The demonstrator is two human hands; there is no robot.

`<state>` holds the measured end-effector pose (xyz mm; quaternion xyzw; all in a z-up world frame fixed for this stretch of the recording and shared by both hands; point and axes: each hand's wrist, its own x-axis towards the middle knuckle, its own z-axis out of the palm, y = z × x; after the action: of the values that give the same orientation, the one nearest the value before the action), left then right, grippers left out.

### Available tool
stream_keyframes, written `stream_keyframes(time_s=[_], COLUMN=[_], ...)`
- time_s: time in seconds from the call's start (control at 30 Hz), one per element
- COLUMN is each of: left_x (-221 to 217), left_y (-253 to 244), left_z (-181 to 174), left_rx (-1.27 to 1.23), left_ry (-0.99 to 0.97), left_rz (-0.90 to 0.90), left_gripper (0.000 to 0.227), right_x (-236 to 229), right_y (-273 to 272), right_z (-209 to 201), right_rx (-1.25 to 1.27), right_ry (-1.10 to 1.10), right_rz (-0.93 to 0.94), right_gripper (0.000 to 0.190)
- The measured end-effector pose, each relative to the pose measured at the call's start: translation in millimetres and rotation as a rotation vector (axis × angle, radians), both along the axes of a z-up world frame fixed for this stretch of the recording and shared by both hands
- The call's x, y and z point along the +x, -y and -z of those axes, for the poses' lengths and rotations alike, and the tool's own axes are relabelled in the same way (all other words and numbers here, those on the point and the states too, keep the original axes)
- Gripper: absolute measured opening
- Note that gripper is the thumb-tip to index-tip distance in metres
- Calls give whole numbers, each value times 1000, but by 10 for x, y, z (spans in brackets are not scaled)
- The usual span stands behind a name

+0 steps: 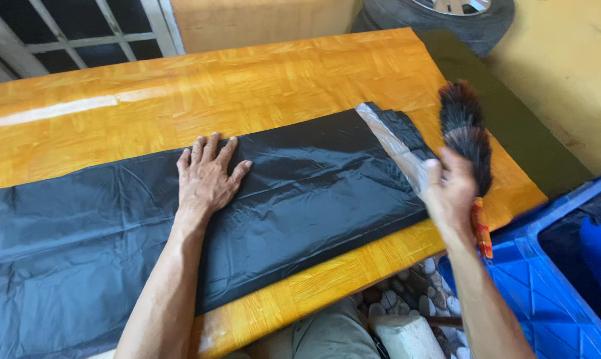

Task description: The person takes a folded black plastic sheet out of a small pouch and unfolds it on a wooden table. Using a duster, the person smooths out the plastic sheet, folds it into a long strip, and then carefully rolls or folds the strip into a small rectangle.

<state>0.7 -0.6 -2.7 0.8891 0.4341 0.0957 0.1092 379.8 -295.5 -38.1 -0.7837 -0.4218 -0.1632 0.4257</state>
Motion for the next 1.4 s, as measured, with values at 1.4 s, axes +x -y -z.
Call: stream_keyframes(time_s=[1.4], left_x=[8], left_y=[-98], left_z=[265], left_rx=[205], left_ry=[129], left_rz=[44], left_gripper=[67], right_x=[541], right_y=[470], right_z=[-267], right_rx=[-674], right_ry=[487], right_rz=[605], right_gripper=[27])
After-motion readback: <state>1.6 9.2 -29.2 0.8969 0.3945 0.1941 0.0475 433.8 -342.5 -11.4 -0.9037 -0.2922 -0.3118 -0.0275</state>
